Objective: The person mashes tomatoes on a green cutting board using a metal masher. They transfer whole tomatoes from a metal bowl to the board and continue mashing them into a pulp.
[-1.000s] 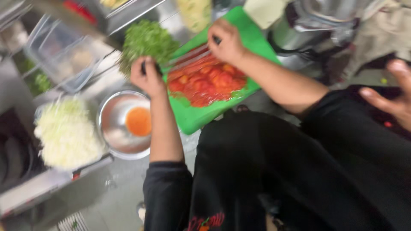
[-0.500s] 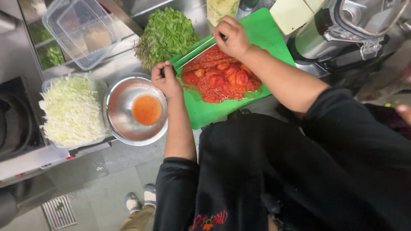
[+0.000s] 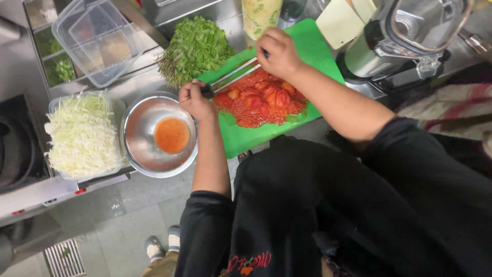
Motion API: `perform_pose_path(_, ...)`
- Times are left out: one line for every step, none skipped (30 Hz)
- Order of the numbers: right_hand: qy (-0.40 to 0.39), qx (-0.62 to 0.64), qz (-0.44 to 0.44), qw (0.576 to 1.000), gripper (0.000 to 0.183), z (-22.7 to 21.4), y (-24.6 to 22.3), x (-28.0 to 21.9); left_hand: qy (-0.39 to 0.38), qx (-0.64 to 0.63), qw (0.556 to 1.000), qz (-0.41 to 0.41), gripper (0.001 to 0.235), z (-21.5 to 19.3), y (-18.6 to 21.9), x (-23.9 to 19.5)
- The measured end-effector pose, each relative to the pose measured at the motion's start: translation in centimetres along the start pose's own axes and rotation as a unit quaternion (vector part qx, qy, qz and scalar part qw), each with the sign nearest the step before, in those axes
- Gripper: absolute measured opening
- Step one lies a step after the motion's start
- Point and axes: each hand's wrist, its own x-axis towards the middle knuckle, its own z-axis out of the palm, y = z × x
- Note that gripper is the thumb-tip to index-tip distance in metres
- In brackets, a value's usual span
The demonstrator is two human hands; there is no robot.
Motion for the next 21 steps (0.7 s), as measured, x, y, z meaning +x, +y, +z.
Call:
perform_pose_path(-0.001, -0.009, -0.010, 1.000, 0.017, 0.3, 0.6, 0.7, 0.009, 0.009, 1.000, 0.017, 0.015, 0.4, -0.1, 0.7)
perform_pose_path(0.002, -0.014, -0.003, 1.000, 0.017, 0.6, 1.1, 1.2, 0.004, 0.014, 1.000, 0.024, 0.014, 1.0, -0.2, 1.3)
perform_pose_path(0.003, -0.018, 0.003, 1.000, 0.017, 0.5, 1.6, 1.2, 0.000, 0.020, 0.999, 0.029, 0.014, 1.6, -0.5, 1.4)
perform_pose_path(0.004, -0.023, 0.010, 1.000, 0.017, 0.2, 2.0, 0.8, -0.003, 0.025, 0.999, 0.035, 0.014, 2.4, -0.8, 1.2)
perform_pose_path(0.016, -0.018, 0.023, 0.999, 0.016, 0.2, 2.3, 0.5, -0.027, 0.043, 0.997, 0.051, 0.013, 3.1, -0.9, 1.5)
perform_pose_path(0.029, -0.012, 0.035, 0.999, 0.015, 0.0, 2.5, -0.1, -0.051, 0.061, 0.995, 0.068, 0.012, 3.8, -1.1, 1.6)
perform_pose_path(0.040, -0.005, 0.045, 0.998, 0.014, -0.2, 2.8, -0.8, -0.071, 0.078, 0.991, 0.087, 0.012, 4.3, -1.4, 1.5)
perform_pose_path(0.047, -0.012, 0.072, 0.996, 0.015, -0.5, 3.1, -1.7, -0.091, 0.128, 0.984, 0.083, 0.013, 4.7, -2.0, 1.3)
perform_pose_path(0.049, -0.019, 0.101, 0.993, 0.015, -1.0, 3.4, -3.1, -0.107, 0.178, 0.975, 0.076, 0.014, 4.7, -2.8, 0.5)
perform_pose_path(0.051, -0.027, 0.130, 0.990, 0.016, -1.3, 3.5, -4.5, -0.123, 0.227, 0.964, 0.068, 0.015, 4.2, -3.5, -0.5)
perform_pose_path(0.041, -0.029, 0.145, 0.988, 0.015, -1.6, 3.7, -5.6, -0.125, 0.233, 0.961, 0.081, 0.013, 3.7, -4.2, -1.1)
perform_pose_path(0.030, -0.031, 0.161, 0.986, 0.014, -1.5, 3.5, -6.6, -0.127, 0.238, 0.958, 0.095, 0.012, 2.7, -4.7, -1.6)
perform_pose_path(0.028, -0.040, 0.178, 0.983, 0.014, -1.5, 3.4, -7.2, -0.138, 0.239, 0.955, 0.110, 0.011, 2.0, -5.2, -1.4)
perform_pose_path(0.036, -0.061, 0.146, 0.987, 0.015, -1.0, 3.3, -7.3, -0.128, 0.201, 0.967, 0.088, 0.010, 1.2, -5.4, -0.7)
perform_pose_path(0.049, -0.091, 0.117, 0.988, 0.019, -0.5, 3.1, -7.0, -0.129, 0.157, 0.977, 0.065, 0.011, 0.8, -5.5, 0.4)
perform_pose_path(0.038, -0.082, 0.123, 0.988, 0.021, 0.2, 2.9, -6.4, -0.127, 0.156, 0.979, 0.039, 0.010, -0.4, -4.9, 0.6)
perform_pose_path(0.026, -0.122, 0.143, 0.982, 0.022, 0.6, 2.3, -6.0, -0.112, 0.198, 0.972, 0.063, 0.012, -0.8, -4.6, 1.1)
perform_pose_path(0.047, -0.124, 0.129, 0.983, 0.021, 1.0, 1.8, -5.8, -0.123, 0.197, 0.971, 0.065, 0.012, -0.9, -4.4, 1.7)
perform_pose_path(0.048, -0.133, 0.164, 0.976, 0.018, 1.4, 1.7, -5.7, -0.137, 0.144, 0.978, -0.067, 0.007, -1.5, -4.0, 2.1)
perform_pose_path(0.040, -0.106, 0.194, 0.974, 0.015, 1.5, 1.7, -5.9, -0.123, 0.073, 0.987, -0.075, 0.014, -1.1, -4.4, 2.9)
perform_pose_path(0.032, -0.085, 0.207, 0.974, 0.012, 1.7, 2.0, -5.8, -0.133, 0.108, 0.982, -0.080, 0.012, -0.9, -4.3, 4.0)
